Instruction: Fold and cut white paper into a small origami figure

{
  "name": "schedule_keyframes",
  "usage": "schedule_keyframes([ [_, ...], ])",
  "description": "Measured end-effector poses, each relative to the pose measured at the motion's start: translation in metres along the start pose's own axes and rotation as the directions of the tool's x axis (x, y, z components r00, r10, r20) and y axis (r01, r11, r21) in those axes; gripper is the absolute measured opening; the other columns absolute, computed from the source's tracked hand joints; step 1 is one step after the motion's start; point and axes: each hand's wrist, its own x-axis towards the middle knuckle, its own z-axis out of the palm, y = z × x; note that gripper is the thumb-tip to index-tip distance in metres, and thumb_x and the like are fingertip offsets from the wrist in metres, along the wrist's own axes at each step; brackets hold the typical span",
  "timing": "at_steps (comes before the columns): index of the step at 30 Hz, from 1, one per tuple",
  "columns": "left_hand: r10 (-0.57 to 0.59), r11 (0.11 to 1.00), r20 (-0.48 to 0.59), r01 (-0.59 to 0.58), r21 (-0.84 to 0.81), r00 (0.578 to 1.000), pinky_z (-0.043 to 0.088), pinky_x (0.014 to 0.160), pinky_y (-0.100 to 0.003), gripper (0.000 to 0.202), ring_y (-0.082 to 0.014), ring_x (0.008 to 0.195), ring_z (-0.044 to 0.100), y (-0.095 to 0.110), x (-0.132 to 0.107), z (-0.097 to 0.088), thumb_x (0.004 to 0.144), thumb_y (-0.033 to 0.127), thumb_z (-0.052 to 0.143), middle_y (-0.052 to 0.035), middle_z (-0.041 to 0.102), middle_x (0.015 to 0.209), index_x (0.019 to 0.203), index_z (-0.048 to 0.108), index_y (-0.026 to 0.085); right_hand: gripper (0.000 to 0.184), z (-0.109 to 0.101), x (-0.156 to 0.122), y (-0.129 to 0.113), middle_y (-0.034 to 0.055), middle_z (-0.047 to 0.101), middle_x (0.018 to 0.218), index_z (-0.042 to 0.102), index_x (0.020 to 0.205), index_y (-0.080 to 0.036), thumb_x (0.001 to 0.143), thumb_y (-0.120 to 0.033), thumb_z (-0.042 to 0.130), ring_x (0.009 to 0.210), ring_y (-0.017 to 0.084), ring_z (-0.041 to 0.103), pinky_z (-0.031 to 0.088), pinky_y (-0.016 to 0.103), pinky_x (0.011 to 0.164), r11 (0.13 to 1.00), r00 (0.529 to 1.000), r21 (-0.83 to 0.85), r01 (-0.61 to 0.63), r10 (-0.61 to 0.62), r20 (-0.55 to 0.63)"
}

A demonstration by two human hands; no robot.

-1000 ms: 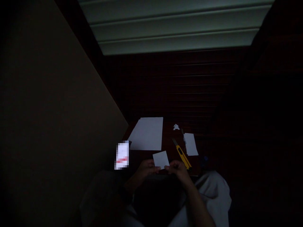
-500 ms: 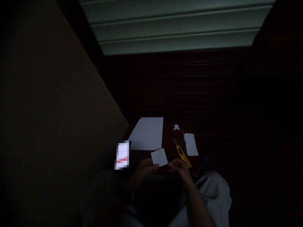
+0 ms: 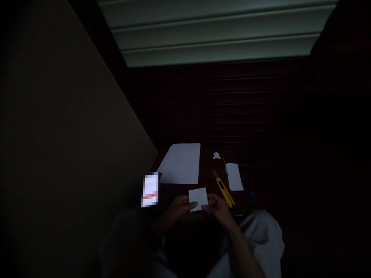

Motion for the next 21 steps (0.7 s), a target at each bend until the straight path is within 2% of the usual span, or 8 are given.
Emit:
schedule_keyframes([
  [3,-0.014,1.000,0.009,0.014,-0.021,1.000,0.046,0.058,-0.027,0.050,-0.0219,0.073,0.065,0.0040,-0.0027,0.0018,0.065,0.038,0.075,-0.0148,0.069,0.096,0.105,0.065,0.010,0.040,0.0004,0.0000,-0.0005,-0.0044,0.056,0.062,0.061,0.095,-0.019,0.062,-0.035,0.077,0.055,0.011,0.052,0.040,0.022,0.052,1.000,1.000,-0.009,0.010,-0.009,0.015],
  [6,-0.046,0.998,0.021,0.046,-0.029,0.999,0.047,0.057,-0.028,0.055,-0.0205,0.067,0.065,0.0056,-0.0046,0.0028,0.063,0.037,0.077,-0.0148,0.069,0.096,0.109,0.063,0.012,0.038,0.0005,0.0000,-0.0008,-0.0052,0.054,0.061,0.060,0.097,-0.019,0.065,-0.033,0.076,0.055,0.011,0.052,0.040,0.022,0.054,1.000,0.999,-0.003,0.027,-0.027,-0.020],
  [10,-0.074,0.997,0.036,0.074,0.018,0.997,0.046,0.053,-0.026,0.051,-0.0185,0.061,0.064,0.0052,-0.0056,0.0010,0.061,0.035,0.078,-0.0129,0.070,0.084,0.104,0.065,0.010,0.038,0.0004,0.0001,-0.0019,-0.0054,0.054,0.061,0.060,0.096,-0.019,0.065,-0.033,0.076,0.055,0.011,0.052,0.039,0.022,0.054,0.999,0.998,0.024,0.022,-0.020,-0.053],
  [14,-0.081,0.996,0.080,0.077,0.048,0.993,0.046,0.055,-0.027,0.052,-0.0184,0.061,0.063,0.0029,-0.0056,-0.0026,0.060,0.034,0.079,-0.0119,0.070,0.081,0.104,0.065,0.010,0.037,0.0008,0.0003,-0.0020,-0.0059,0.052,0.060,0.061,0.095,-0.019,0.065,-0.033,0.077,0.054,0.011,0.052,0.039,0.022,0.054,0.999,0.996,0.033,0.026,-0.023,-0.081],
  [21,-0.047,0.998,0.036,0.045,0.049,0.998,0.045,0.054,-0.025,0.042,-0.0172,0.058,0.063,0.0015,-0.0025,-0.0040,0.059,0.034,0.079,-0.0103,0.070,0.072,0.091,0.067,0.008,0.039,0.0018,0.0004,-0.0036,-0.0065,0.052,0.059,0.061,0.094,-0.019,0.063,-0.035,0.078,0.052,0.011,0.053,0.040,0.023,0.054,0.999,0.986,0.037,0.019,-0.013,-0.169],
])
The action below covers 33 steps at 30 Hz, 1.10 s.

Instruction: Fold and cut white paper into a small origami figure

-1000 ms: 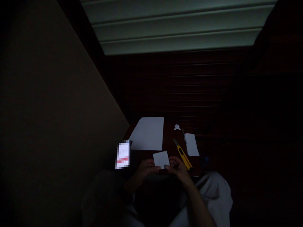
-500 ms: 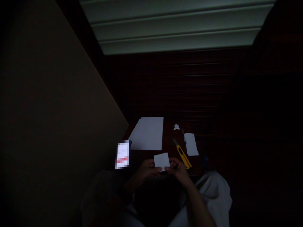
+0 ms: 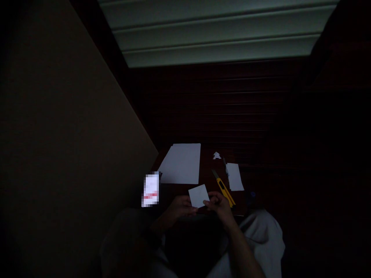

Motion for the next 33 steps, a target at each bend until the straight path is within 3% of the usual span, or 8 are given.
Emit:
schedule_keyframes([
  [19,0.057,0.998,-0.066,-0.059,-0.027,0.996,0.050,0.053,-0.028,0.043,-0.0180,0.054,0.064,-0.008,0.006,-0.010,0.057,0.033,0.080,-0.0084,0.069,0.068,0.089,0.067,0.008,0.035,-0.002,0.002,0.004,-0.0077,0.048,0.059,0.061,0.093,-0.020,0.066,-0.035,0.076,0.050,0.009,0.051,0.043,0.022,0.052,0.997,0.999,0.073,0.015,-0.012,-0.044],
  [24,0.033,0.999,-0.110,-0.036,-0.027,0.993,0.050,0.056,-0.029,0.045,-0.0202,0.060,0.065,-0.009,0.007,-0.012,0.055,0.035,0.081,-0.0085,0.069,0.071,0.088,0.066,0.009,0.040,0.004,-0.002,-0.007,-0.0052,0.053,0.066,0.060,0.099,-0.022,0.066,-0.040,0.074,0.061,0.012,0.054,0.049,0.027,0.059,0.989,0.998,0.145,-0.014,0.022,-0.054],
  [28,0.024,0.999,-0.029,-0.023,0.046,0.999,0.048,0.056,-0.028,0.045,-0.0188,0.059,0.064,-0.011,0.007,-0.010,0.057,0.038,0.079,-0.0090,0.069,0.072,0.087,0.067,0.008,0.057,0.010,-0.008,-0.021,0.0009,0.062,0.086,0.052,0.119,-0.026,0.068,-0.041,0.073,0.078,0.017,0.059,0.048,0.031,0.070,0.991,1.000,0.133,-0.008,0.005,0.023],
  [33,0.012,0.996,0.070,-0.018,0.084,0.997,0.047,0.057,-0.027,0.042,-0.0175,0.060,0.063,-0.012,0.004,-0.006,0.061,0.039,0.076,-0.0081,0.069,0.072,0.089,0.068,0.009,0.062,0.009,-0.010,-0.024,-0.0015,0.060,0.075,0.048,0.126,-0.025,0.071,-0.037,0.071,0.072,0.016,0.058,0.045,0.027,0.066,0.998,0.997,0.069,0.003,-0.008,0.070],
])
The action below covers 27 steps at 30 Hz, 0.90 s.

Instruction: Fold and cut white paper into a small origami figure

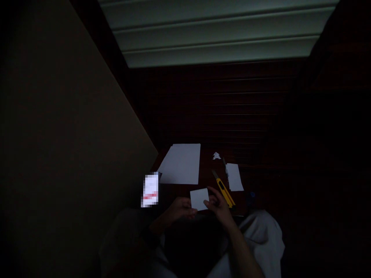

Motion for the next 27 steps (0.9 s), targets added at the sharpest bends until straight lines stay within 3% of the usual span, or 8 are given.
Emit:
schedule_keyframes([
  [8,-0.074,0.995,-0.042,0.071,-0.068,0.996,0.049,0.058,-0.030,0.044,-0.0198,0.063,0.065,-0.001,0.000,0.000,0.063,0.045,0.073,-0.0115,0.070,0.079,0.087,0.066,0.009,0.057,0.000,0.002,0.004,0.0026,0.063,0.086,0.056,0.120,-0.025,0.067,-0.037,0.073,0.076,0.018,0.060,0.047,0.030,0.068,0.999,1.000,0.047,0.010,-0.010,0.013],
  [16,-0.040,0.951,-0.069,0.017,-0.308,0.997,0.050,0.074,-0.035,0.050,-0.0232,0.078,0.067,0.025,-0.014,0.010,0.075,0.050,0.063,-0.0163,0.068,0.093,0.101,0.064,0.008,0.043,-0.008,0.006,0.016,-0.0018,0.058,0.066,0.066,0.105,-0.021,0.067,-0.038,0.073,0.056,0.012,0.053,0.043,0.025,0.054,0.999,0.999,-0.030,-0.021,0.020,-0.038],
  [22,-0.050,0.933,-0.084,0.017,-0.359,0.995,0.051,0.073,-0.036,0.056,-0.0223,0.075,0.068,0.026,-0.014,0.011,0.078,0.057,0.055,-0.0179,0.068,0.097,0.107,0.062,0.009,0.057,-0.005,0.006,0.014,0.0012,0.062,0.084,0.056,0.120,-0.025,0.066,-0.036,0.073,0.063,0.014,0.057,0.046,0.027,0.057,1.000,1.000,0.017,0.004,-0.004,-0.028],
  [27,-0.057,0.925,-0.101,0.015,-0.379,0.993,0.050,0.076,-0.036,0.050,-0.0227,0.078,0.067,0.024,-0.013,0.011,0.077,0.052,0.060,-0.0178,0.067,0.099,0.102,0.064,0.009,0.056,-0.005,0.005,0.013,-0.0018,0.058,0.073,0.056,0.120,-0.025,0.067,-0.034,0.072,0.060,0.013,0.054,0.043,0.026,0.056,1.000,1.000,0.031,0.004,-0.004,-0.006],
])
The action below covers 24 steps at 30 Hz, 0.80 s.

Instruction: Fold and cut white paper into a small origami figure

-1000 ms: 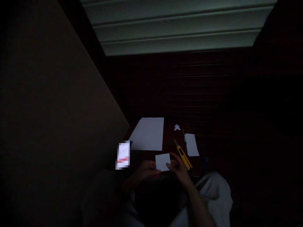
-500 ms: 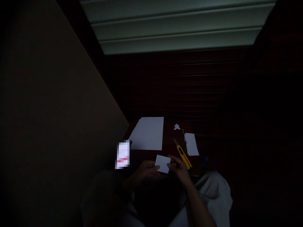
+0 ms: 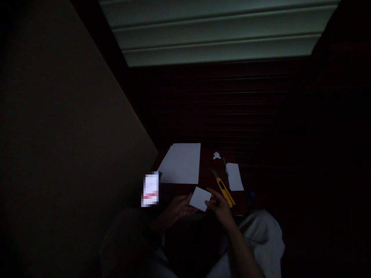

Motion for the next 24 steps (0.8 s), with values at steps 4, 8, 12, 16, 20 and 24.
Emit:
schedule_keyframes([
  [4,0.006,0.999,0.025,-0.004,-0.045,1.000,0.049,0.080,-0.036,0.046,-0.0231,0.082,0.067,-0.0005,-0.0005,-0.0011,0.077,0.047,0.063,-0.0167,0.067,0.098,0.102,0.063,0.009,0.052,-0.0023,-0.0001,0.0019,-0.0036,0.052,0.064,0.060,0.116,-0.022,0.067,-0.034,0.072,0.057,0.012,0.049,0.039,0.024,0.053,0.999,1.000,-0.038,-0.017,0.016,-0.024],
  [8,0.004,0.996,0.029,-0.002,-0.088,1.000,0.049,0.082,-0.038,0.049,-0.0241,0.083,0.067,-0.0025,0.0008,-0.0022,0.077,0.048,0.062,-0.0176,0.067,0.097,0.105,0.062,0.008,0.053,-0.0038,-0.0005,0.0033,-0.0035,0.051,0.063,0.059,0.119,-0.022,0.069,-0.036,0.071,0.057,0.012,0.047,0.037,0.025,0.053,0.997,1.000,-0.076,-0.007,0.006,-0.019],
  [12,-0.005,0.996,0.012,0.007,-0.089,1.000,0.048,0.085,-0.038,0.048,-0.0236,0.084,0.067,-0.0026,0.0013,-0.0015,0.077,0.047,0.063,-0.0181,0.067,0.097,0.103,0.063,0.007,0.055,-0.0054,-0.0001,0.0053,-0.0041,0.048,0.062,0.056,0.122,-0.022,0.071,-0.036,0.070,0.056,0.012,0.044,0.035,0.024,0.053,0.992,1.000,-0.130,-0.004,0.001,-0.020],
  [16,-0.004,0.995,0.058,0.010,-0.104,0.998,0.047,0.089,-0.039,0.044,-0.0246,0.089,0.066,0.0004,-0.0017,-0.0008,0.077,0.041,0.066,-0.0183,0.066,0.104,0.106,0.062,0.008,0.057,-0.0053,0.0002,0.0044,-0.0052,0.045,0.062,0.054,0.125,-0.022,0.072,-0.036,0.069,0.055,0.010,0.042,0.032,0.023,0.052,0.990,1.000,-0.138,0.010,-0.012,-0.017],
  [20,0.013,0.990,0.055,-0.006,-0.140,0.998,0.044,0.093,-0.040,0.036,-0.0260,0.093,0.065,0.0013,-0.0040,-0.0016,0.076,0.033,0.069,-0.0184,0.065,0.106,0.101,0.063,0.008,0.061,-0.0037,-0.0013,0.0002,-0.0059,0.045,0.062,0.050,0.129,-0.022,0.072,-0.034,0.070,0.055,0.010,0.041,0.031,0.022,0.051,0.991,0.999,-0.135,0.018,-0.022,-0.023],
  [24,0.024,0.981,0.080,-0.008,-0.192,0.996,0.042,0.095,-0.044,0.033,-0.0278,0.095,0.064,-0.0019,-0.0029,-0.0030,0.073,0.029,0.072,-0.0179,0.065,0.104,0.098,0.064,0.008,0.058,-0.0042,-0.0026,-0.0005,-0.0040,0.054,0.066,0.054,0.125,-0.023,0.070,-0.034,0.071,0.059,0.011,0.048,0.036,0.023,0.054,0.997,1.000,-0.076,-0.019,0.017,-0.025],
])
